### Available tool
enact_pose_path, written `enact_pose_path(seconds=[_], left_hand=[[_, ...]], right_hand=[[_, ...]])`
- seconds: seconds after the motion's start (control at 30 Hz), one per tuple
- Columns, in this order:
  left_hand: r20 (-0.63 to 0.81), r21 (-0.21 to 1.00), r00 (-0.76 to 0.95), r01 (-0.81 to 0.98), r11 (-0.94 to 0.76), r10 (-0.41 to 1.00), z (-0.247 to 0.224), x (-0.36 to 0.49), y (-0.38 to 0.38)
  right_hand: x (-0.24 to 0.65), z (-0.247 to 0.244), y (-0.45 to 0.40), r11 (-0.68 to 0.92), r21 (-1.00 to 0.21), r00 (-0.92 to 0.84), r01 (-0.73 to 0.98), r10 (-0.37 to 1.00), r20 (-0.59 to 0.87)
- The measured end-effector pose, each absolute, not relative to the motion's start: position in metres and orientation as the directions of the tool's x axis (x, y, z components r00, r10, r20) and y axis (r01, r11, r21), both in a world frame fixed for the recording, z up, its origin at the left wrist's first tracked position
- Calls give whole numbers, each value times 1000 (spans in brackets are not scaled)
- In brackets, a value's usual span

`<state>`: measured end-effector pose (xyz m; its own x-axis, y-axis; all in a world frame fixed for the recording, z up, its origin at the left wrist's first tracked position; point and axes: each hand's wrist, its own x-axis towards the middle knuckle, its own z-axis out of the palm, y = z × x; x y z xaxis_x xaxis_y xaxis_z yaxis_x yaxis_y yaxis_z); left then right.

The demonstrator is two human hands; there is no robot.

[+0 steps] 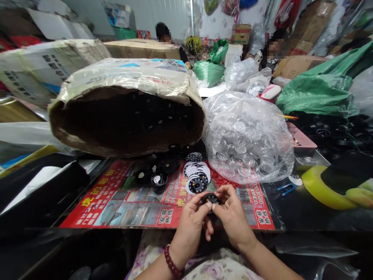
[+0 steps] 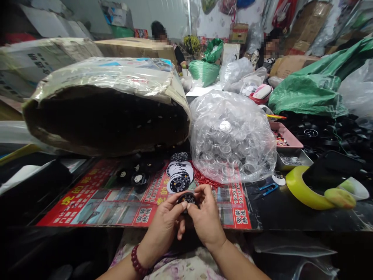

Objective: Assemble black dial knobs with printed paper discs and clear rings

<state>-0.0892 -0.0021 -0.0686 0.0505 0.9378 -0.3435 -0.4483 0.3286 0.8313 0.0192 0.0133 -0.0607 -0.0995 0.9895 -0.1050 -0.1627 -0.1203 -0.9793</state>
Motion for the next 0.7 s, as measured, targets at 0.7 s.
enact_pose_path(seconds=[0.7], left_hand=[[-419, 712, 191, -538, 451, 888, -64, -88, -1]], right_hand=[[42, -51, 24, 520, -636, -340, 570, 854, 393]])
